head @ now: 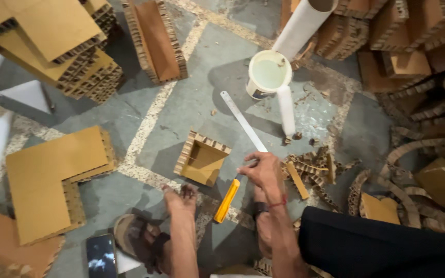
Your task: The person applies glue to the edges of a corrugated cardboard piece using a foam roller and a bucket of adhesive. They then fold the cardboard into a box shape and press the glued edges together to secure the structure.
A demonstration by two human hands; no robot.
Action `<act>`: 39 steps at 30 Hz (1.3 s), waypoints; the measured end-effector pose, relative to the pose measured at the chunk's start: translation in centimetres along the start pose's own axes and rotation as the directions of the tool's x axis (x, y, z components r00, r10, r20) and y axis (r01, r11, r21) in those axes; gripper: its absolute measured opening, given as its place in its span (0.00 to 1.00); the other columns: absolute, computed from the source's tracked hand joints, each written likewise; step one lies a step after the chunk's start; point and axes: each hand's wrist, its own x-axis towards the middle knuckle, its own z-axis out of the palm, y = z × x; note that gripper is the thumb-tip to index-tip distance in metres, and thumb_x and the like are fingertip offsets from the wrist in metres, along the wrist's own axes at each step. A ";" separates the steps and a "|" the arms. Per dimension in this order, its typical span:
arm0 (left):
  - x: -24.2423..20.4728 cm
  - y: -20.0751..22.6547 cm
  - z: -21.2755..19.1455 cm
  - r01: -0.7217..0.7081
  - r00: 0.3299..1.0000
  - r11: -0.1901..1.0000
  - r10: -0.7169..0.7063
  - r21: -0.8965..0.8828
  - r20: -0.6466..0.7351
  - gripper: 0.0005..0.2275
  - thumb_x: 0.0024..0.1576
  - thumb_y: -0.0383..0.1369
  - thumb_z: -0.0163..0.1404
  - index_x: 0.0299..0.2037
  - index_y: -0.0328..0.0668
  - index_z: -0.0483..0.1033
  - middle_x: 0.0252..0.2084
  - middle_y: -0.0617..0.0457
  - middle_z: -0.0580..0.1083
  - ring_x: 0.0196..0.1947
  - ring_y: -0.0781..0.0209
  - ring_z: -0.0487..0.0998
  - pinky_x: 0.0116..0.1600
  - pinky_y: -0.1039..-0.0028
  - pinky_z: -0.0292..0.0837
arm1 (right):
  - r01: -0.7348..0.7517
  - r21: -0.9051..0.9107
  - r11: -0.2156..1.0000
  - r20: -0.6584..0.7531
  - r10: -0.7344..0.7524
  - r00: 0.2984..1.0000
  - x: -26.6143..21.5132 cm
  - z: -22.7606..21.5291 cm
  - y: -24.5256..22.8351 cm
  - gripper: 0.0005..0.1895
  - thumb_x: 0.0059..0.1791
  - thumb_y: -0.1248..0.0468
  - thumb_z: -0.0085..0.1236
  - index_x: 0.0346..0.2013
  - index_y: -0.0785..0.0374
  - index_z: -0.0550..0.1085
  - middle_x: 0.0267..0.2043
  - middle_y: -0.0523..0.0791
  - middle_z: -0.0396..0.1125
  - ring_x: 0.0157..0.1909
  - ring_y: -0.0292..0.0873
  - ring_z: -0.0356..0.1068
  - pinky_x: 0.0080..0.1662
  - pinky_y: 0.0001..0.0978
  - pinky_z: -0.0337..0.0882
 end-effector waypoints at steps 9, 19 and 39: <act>4.2 -1.4 -4.4 -0.294 0.955 0.953 0.297 -0.072 0.024 0.17 0.72 0.48 0.39 0.36 0.45 0.60 0.24 0.59 0.62 0.20 0.63 0.63 0.28 0.69 0.67 | -0.047 -0.073 0.996 -0.070 0.042 0.997 1.3 4.3 5.8 0.09 0.37 0.58 0.70 0.28 0.56 0.84 0.23 0.47 0.75 0.27 0.44 0.77 0.36 0.36 0.76; -7.6 -13.5 -0.4 -0.601 0.787 0.608 0.334 0.519 0.519 0.09 0.61 0.36 0.50 0.37 0.37 0.76 0.25 0.56 0.73 0.21 0.64 0.69 0.25 0.75 0.65 | -0.120 -0.077 0.990 -0.307 0.091 0.947 3.0 2.3 9.8 0.09 0.40 0.63 0.62 0.32 0.55 0.85 0.35 0.53 0.76 0.39 0.55 0.77 0.44 0.42 0.76; -11.7 -14.1 1.9 -0.782 0.601 -0.059 0.193 0.620 0.776 0.11 0.58 0.37 0.52 0.43 0.39 0.80 0.32 0.41 0.80 0.31 0.47 0.82 0.39 0.60 0.76 | -0.348 -0.057 0.936 -0.565 0.257 0.784 7.6 -4.6 19.4 0.16 0.43 0.64 0.52 0.42 0.58 0.82 0.39 0.57 0.75 0.44 0.60 0.74 0.46 0.47 0.73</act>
